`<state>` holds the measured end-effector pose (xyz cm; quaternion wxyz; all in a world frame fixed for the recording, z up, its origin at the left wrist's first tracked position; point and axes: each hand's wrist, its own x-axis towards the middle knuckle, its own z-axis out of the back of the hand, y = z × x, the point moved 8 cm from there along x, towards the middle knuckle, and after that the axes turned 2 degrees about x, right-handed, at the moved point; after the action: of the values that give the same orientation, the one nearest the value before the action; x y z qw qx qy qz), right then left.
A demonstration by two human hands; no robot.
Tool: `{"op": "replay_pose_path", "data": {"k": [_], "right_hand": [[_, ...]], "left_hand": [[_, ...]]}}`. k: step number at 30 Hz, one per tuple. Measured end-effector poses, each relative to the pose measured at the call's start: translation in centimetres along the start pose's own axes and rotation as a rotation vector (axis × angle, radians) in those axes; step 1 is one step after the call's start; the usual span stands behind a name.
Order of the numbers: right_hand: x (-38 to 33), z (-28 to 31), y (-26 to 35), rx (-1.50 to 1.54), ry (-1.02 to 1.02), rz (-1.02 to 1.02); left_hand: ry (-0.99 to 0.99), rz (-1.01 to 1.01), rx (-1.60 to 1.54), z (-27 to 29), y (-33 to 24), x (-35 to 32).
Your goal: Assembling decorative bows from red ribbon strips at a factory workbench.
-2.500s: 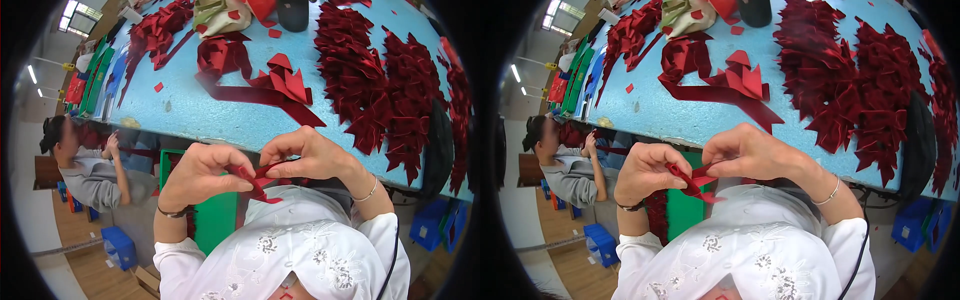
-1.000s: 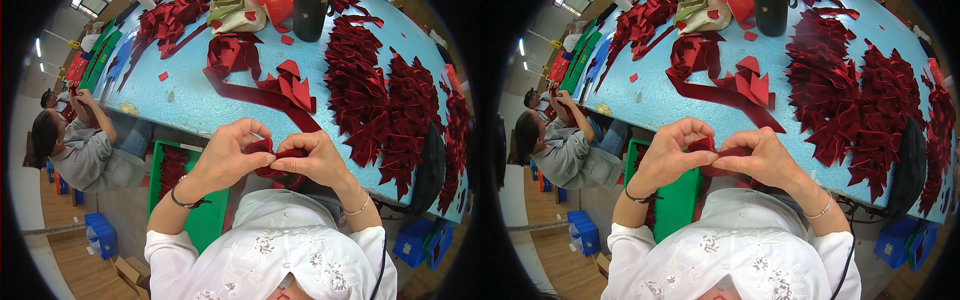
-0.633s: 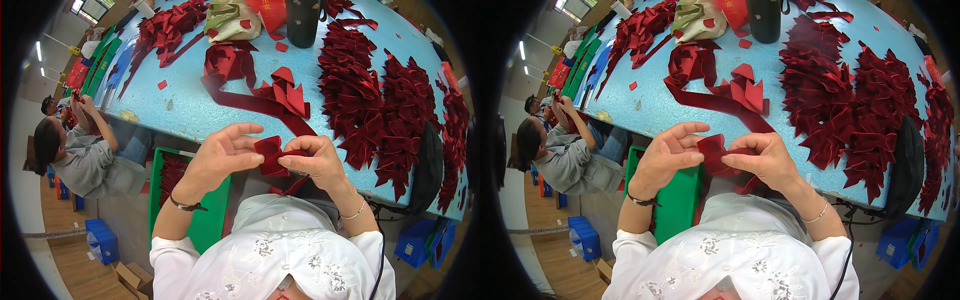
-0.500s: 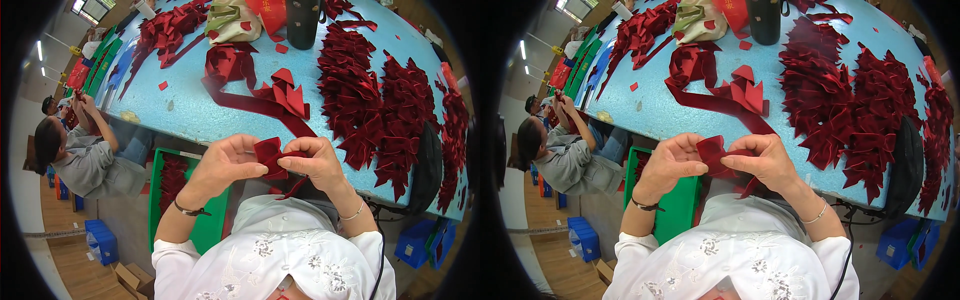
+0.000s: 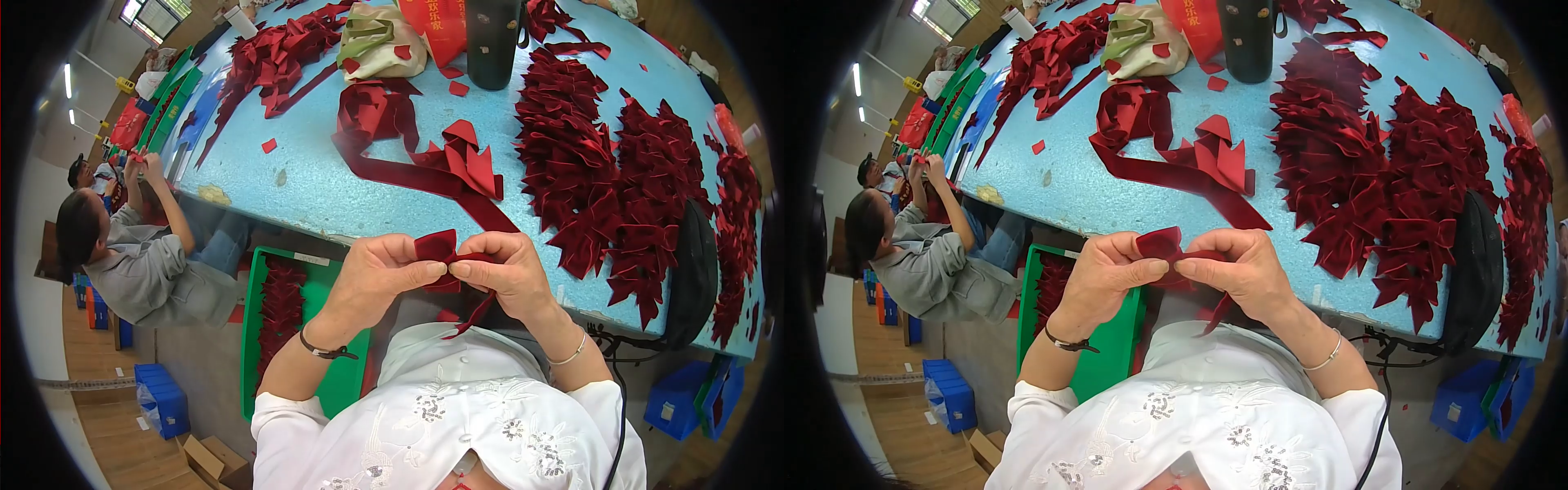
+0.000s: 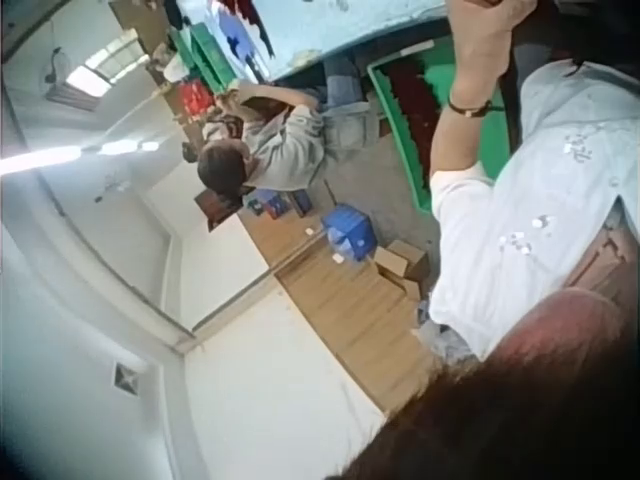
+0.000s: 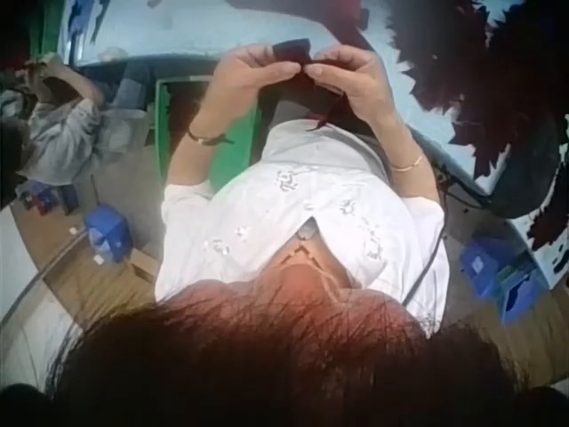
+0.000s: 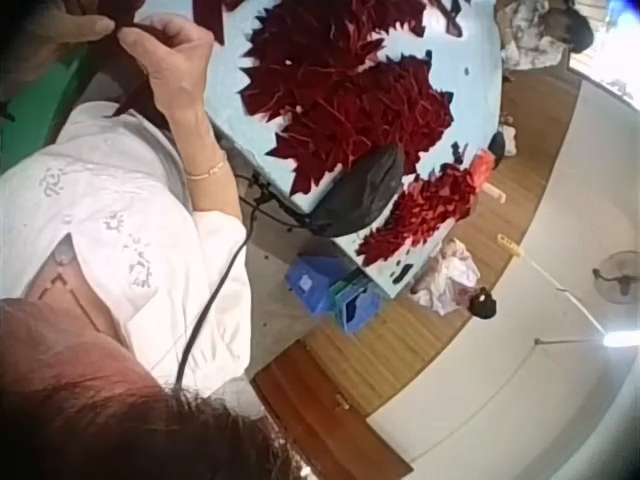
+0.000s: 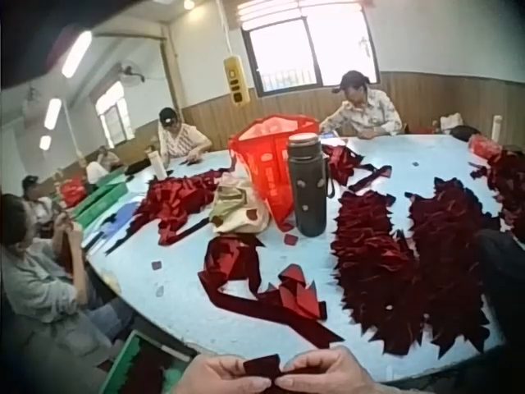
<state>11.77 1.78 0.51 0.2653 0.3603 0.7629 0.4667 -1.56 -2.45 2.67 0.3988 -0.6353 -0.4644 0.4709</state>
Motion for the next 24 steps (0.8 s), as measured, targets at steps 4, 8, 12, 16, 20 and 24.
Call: {"op": "replay_pose_path", "data": {"k": [4,8,12,16,20,24], "right_hand": [[0.1,0.0,0.1,-0.092,0.006,0.022],[0.2,0.2,0.2,-0.177,0.007,0.061],[0.0,0.4,0.8,-0.248,-0.063,0.156],[-0.2,0.4,1.2,-0.262,-0.106,0.196],[-0.3,0.1,1.5,-0.273,-0.109,0.217],[-0.5,-0.1,2.4,-0.464,-0.135,0.391]], "left_hand": [[-0.040,0.000,0.000,0.4,0.3,0.1],[-0.067,0.021,0.030,0.7,0.4,0.3],[-0.074,0.032,0.061,0.8,0.4,0.5],[-0.059,0.045,0.094,0.8,0.6,0.7],[-0.034,0.084,0.168,1.1,1.1,0.8],[-0.004,0.137,0.213,0.8,1.3,0.9]]}}
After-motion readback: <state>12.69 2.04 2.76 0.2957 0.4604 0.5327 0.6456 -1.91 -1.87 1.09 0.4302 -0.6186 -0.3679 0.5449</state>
